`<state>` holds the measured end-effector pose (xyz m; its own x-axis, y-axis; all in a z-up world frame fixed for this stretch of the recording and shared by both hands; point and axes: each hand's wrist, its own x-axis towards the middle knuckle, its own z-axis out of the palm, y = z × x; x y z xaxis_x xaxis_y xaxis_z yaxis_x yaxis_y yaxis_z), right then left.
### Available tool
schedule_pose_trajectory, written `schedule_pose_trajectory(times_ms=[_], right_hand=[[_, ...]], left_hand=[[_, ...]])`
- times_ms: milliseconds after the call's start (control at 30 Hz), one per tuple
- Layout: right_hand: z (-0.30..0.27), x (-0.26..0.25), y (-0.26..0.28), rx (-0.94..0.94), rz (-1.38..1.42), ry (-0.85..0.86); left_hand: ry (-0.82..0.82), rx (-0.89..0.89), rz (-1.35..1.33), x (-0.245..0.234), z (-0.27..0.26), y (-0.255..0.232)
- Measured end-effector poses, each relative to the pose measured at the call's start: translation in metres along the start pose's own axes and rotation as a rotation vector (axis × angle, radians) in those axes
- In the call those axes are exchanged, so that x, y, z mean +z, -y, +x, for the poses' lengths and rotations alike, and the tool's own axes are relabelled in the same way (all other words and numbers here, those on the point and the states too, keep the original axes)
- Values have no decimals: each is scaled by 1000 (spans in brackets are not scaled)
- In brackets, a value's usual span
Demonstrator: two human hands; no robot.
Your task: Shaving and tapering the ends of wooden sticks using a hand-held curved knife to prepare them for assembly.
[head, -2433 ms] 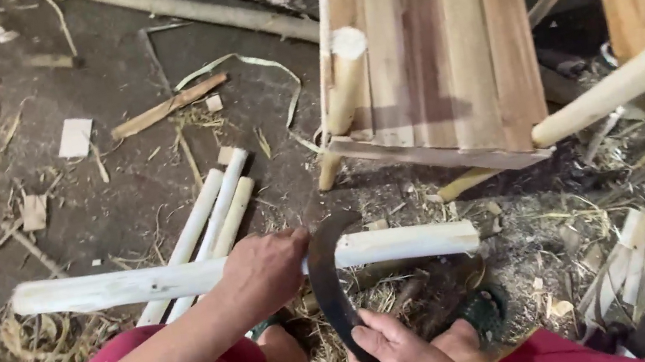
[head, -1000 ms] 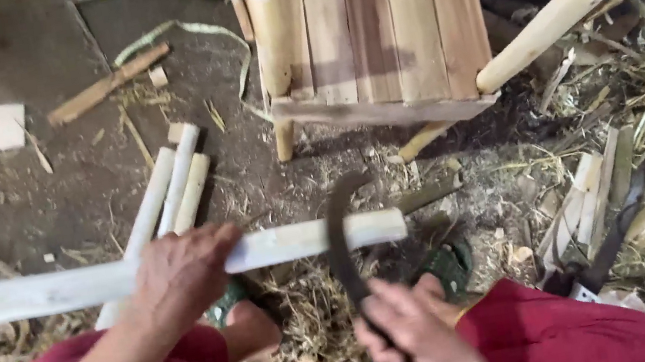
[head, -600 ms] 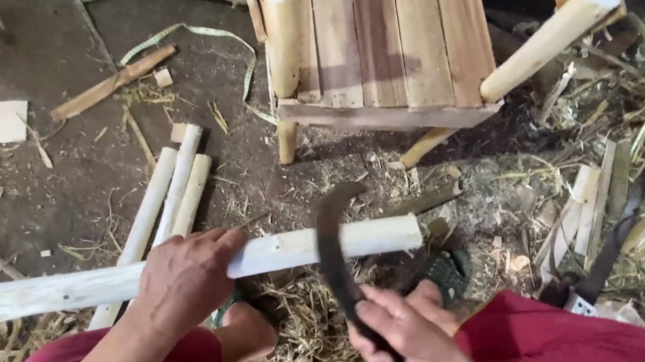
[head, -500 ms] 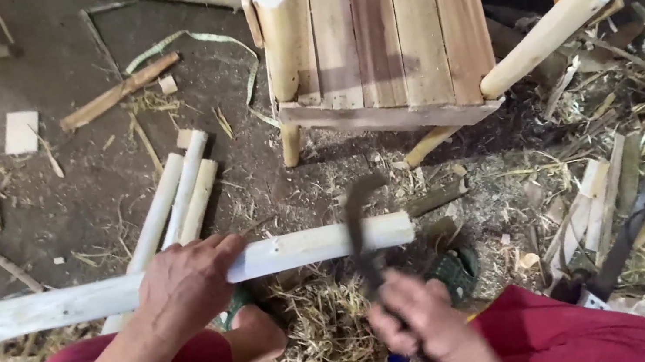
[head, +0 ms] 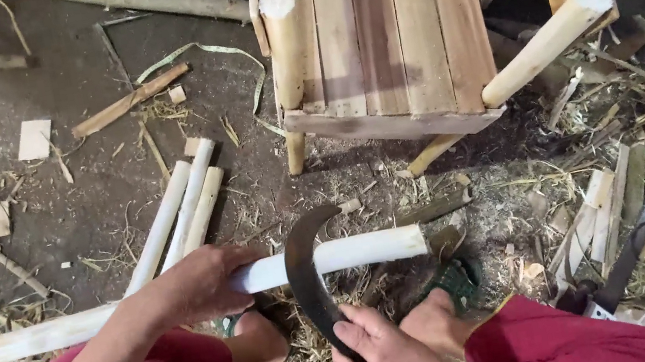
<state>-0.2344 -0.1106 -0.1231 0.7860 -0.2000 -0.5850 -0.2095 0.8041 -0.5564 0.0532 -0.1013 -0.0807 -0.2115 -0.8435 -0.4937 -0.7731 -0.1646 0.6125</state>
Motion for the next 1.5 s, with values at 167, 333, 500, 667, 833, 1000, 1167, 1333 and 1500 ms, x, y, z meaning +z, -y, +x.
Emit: schedule_pose_trajectory(times_ms=[167,333,500,667,833,1000,1167,1333,1500], right_hand=[[-16,-51,22,-206,99,-32],[-21,-45,33,-380,201,-17],[-6,-11,12,-81,34,45],[-25,-51,26,-291,124,-120],[-18,-18,21,-317,33,29],[-14,-29,27,-219,173,189],[-21,-42,21,-244,113,-43],[-22,-70,15,-274,162,-46],[-58,-112,39,-455,62,-639]], left_hand=[[-59,33,17,-1,-4,9],[-71,15,14,-5,-6,10],[10,-28,-95,-12,-8,-8],[132,-318,-873,-9,-9,6],[69,-62,-41,-3,-4,11],[37,5,-158,-7,-8,8],[79,-81,-113,-4,-5,2],[93,-84,-71,-10,-11,-4],[65,-495,-840,-28,-33,25]])
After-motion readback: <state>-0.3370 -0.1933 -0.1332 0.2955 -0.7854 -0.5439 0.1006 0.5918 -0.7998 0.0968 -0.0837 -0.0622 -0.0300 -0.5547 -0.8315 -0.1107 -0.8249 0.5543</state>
